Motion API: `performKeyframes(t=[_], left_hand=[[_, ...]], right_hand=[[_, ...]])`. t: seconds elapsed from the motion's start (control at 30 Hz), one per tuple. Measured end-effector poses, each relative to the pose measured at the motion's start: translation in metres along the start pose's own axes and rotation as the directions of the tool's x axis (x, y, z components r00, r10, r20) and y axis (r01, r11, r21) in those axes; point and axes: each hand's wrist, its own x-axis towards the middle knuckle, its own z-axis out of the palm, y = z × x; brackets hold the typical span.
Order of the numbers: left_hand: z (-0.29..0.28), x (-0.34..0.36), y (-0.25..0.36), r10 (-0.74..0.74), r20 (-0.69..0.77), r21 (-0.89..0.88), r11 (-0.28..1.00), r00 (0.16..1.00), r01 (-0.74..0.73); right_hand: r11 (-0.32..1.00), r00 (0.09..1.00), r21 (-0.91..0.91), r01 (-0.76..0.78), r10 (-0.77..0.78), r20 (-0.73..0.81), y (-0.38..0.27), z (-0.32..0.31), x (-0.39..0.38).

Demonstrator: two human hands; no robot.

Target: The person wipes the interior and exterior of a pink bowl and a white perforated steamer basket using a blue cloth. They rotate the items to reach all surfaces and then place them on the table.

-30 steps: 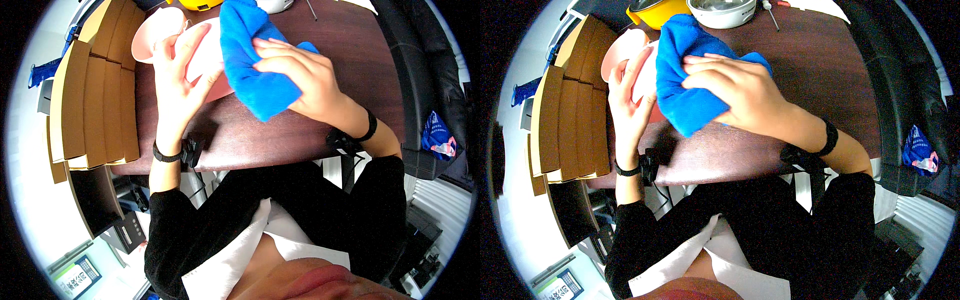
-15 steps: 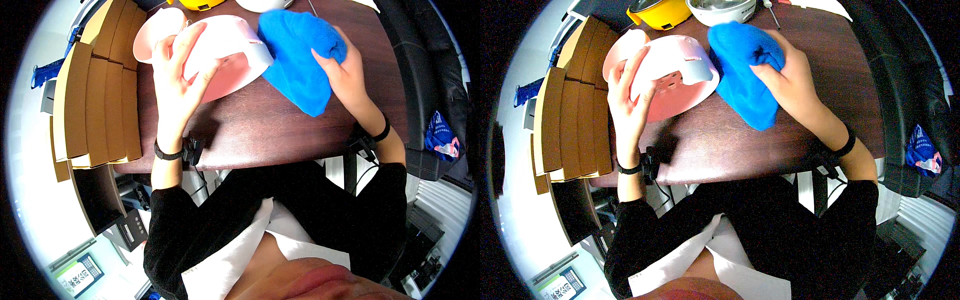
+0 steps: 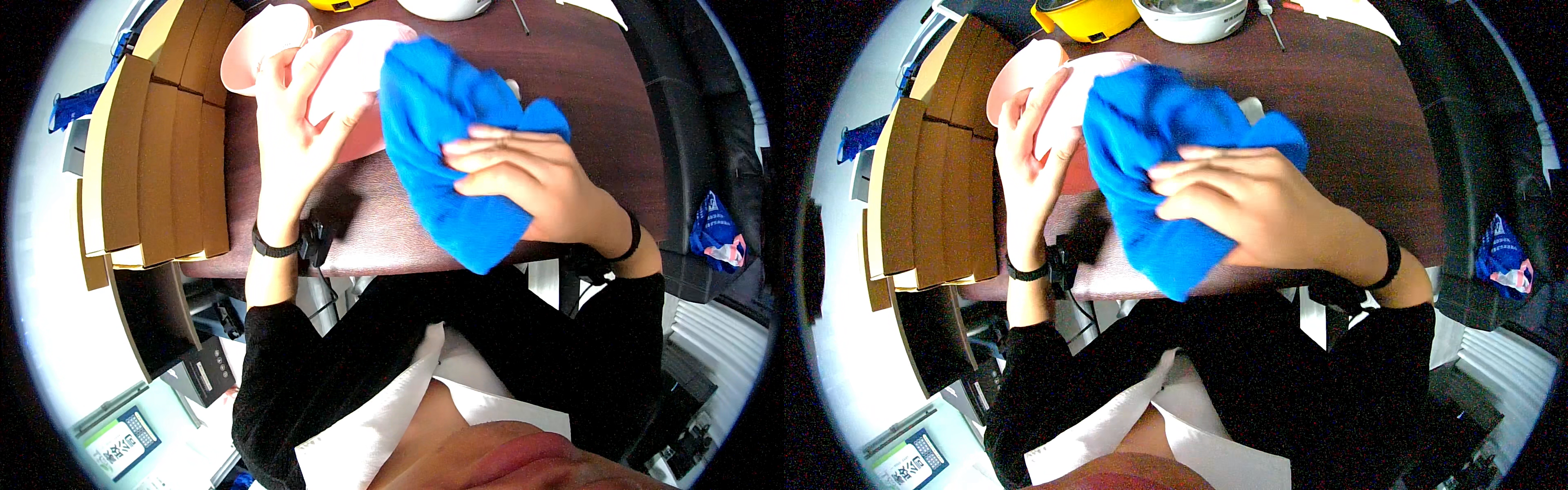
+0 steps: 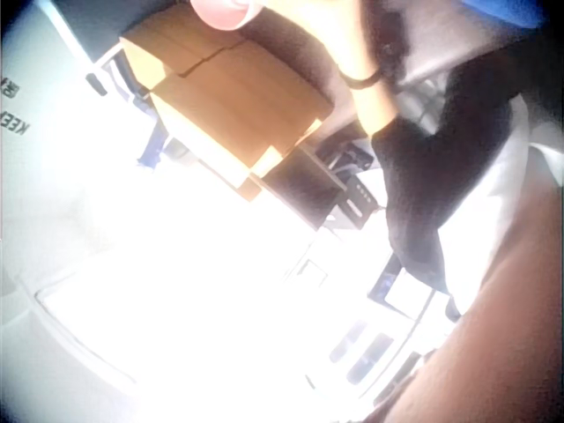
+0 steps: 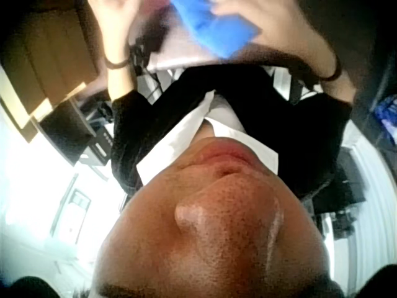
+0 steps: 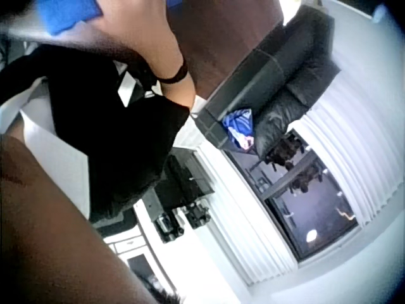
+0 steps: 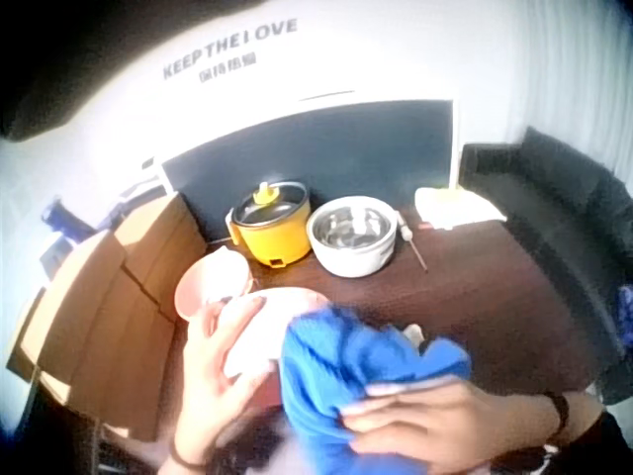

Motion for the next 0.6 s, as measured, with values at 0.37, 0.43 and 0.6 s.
performKeyframes(t=[0.37, 0.43, 0.6], left_hand=[[-0.002, -0.004, 0.002, -0.018, -0.015, 0.063, 0.998, 1.000, 0.018], [-0.001, -0.003, 0.004, -0.030, -0.070, 0.015, 0.999, 0.997, 0.032], [-0.001, -0.006, 0.002, -0.060, -0.038, 0.050, 0.997, 0.997, 0.062]], right_hand=[[0.910, 0.783, 0.067, -0.410, 0.388, -0.486, 0.035, -0.052, -0.010], [0.889, 0.799, -0.082, -0.451, 0.361, -0.481, 0.052, -0.046, 0.002], [0.985, 0.943, 0.149, -0.082, 0.126, -0.308, 0.066, -0.007, 0.074]])
